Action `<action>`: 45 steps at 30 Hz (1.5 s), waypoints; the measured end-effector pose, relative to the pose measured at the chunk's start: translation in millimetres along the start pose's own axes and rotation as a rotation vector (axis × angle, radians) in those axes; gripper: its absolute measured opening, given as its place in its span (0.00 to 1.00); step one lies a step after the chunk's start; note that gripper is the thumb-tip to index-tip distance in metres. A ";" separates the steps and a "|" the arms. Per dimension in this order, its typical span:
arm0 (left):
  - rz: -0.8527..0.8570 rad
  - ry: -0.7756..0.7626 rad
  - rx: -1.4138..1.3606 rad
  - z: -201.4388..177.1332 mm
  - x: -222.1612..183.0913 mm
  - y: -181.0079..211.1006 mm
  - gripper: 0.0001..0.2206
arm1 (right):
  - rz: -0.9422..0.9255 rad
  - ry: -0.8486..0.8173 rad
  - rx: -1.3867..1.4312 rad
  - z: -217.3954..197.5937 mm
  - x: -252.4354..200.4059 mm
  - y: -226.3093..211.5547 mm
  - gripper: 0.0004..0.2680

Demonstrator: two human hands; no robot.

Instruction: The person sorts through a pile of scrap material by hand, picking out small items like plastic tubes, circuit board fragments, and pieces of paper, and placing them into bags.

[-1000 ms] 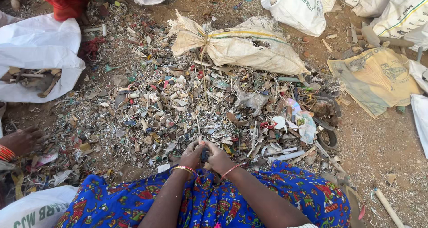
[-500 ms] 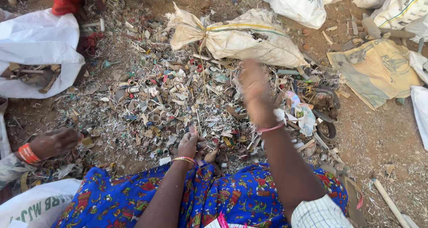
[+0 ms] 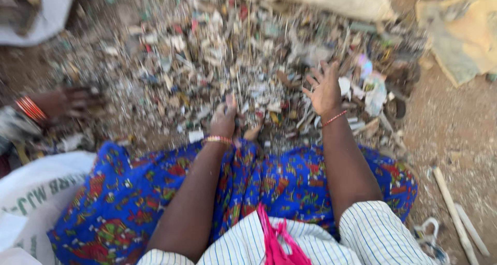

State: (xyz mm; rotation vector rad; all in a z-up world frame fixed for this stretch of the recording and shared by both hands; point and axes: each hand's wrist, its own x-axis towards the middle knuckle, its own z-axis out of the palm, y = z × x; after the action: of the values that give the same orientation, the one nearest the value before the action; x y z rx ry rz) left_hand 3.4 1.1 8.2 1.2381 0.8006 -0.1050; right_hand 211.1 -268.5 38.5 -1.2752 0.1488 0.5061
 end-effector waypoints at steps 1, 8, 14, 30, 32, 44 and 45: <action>-0.008 -0.015 -0.057 0.9 1.8 0.4 0.13 | 0.061 0.104 0.024 -21.9 3.2 21.1 0.41; 0.012 -0.045 -0.194 10.6 -3.7 6.8 0.14 | 0.139 0.418 -0.611 -29.9 -1.1 119.9 0.42; 0.025 -0.032 -0.217 9.9 -3.7 7.5 0.14 | -0.374 0.225 -1.574 24.7 -18.3 168.7 0.39; 0.025 -0.023 -0.209 13.7 -0.5 -2.4 0.15 | -0.222 0.008 -1.192 9.1 75.9 57.1 0.13; 0.031 -0.015 -0.189 13.4 1.3 1.1 0.15 | -0.114 -0.089 -1.365 31.1 68.0 66.9 0.18; 0.020 -0.043 -0.180 14.1 0.3 1.1 0.15 | -0.429 -0.081 -1.465 5.0 6.6 116.7 0.15; 0.020 -0.045 -0.186 12.8 0.4 2.6 0.15 | -0.279 -0.010 -1.381 2.0 12.8 107.4 0.15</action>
State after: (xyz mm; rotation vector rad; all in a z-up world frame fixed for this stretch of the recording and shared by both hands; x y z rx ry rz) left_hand 11.2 -8.9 11.3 1.0643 0.7416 -0.0404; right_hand 174.8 -241.6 -59.8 -2.5814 -0.4782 0.3418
